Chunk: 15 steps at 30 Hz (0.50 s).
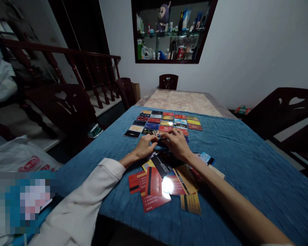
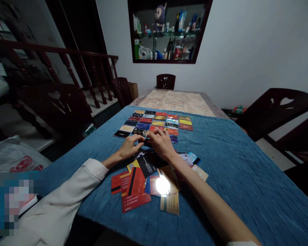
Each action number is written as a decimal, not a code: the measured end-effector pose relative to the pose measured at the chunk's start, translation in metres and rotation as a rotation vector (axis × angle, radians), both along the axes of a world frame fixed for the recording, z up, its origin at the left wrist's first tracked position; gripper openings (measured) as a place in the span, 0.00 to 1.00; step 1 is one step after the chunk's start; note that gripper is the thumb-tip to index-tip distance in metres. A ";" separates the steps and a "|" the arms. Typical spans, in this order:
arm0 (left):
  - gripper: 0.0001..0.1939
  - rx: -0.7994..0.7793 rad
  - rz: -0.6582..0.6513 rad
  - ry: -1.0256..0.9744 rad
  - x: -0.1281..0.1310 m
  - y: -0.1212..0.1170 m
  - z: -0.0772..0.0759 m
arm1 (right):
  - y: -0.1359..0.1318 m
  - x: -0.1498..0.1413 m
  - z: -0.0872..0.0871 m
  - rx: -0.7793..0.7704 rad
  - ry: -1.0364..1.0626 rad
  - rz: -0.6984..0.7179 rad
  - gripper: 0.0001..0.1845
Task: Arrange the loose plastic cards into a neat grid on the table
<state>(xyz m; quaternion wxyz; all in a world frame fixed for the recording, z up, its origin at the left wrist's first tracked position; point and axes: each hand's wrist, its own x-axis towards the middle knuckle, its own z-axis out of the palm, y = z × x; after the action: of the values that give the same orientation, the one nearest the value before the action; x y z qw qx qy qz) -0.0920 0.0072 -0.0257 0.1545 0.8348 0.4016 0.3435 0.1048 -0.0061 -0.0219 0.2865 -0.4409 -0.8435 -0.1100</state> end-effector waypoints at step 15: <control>0.06 -0.067 0.079 0.054 -0.016 0.019 -0.015 | -0.003 0.016 -0.024 -0.126 -0.087 -0.106 0.20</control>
<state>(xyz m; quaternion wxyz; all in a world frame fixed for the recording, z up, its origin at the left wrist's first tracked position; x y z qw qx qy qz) -0.1085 0.0263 -0.0404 0.1576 0.8218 0.4493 0.3130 0.1213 -0.0089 -0.0456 0.2151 -0.4970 -0.8357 -0.0907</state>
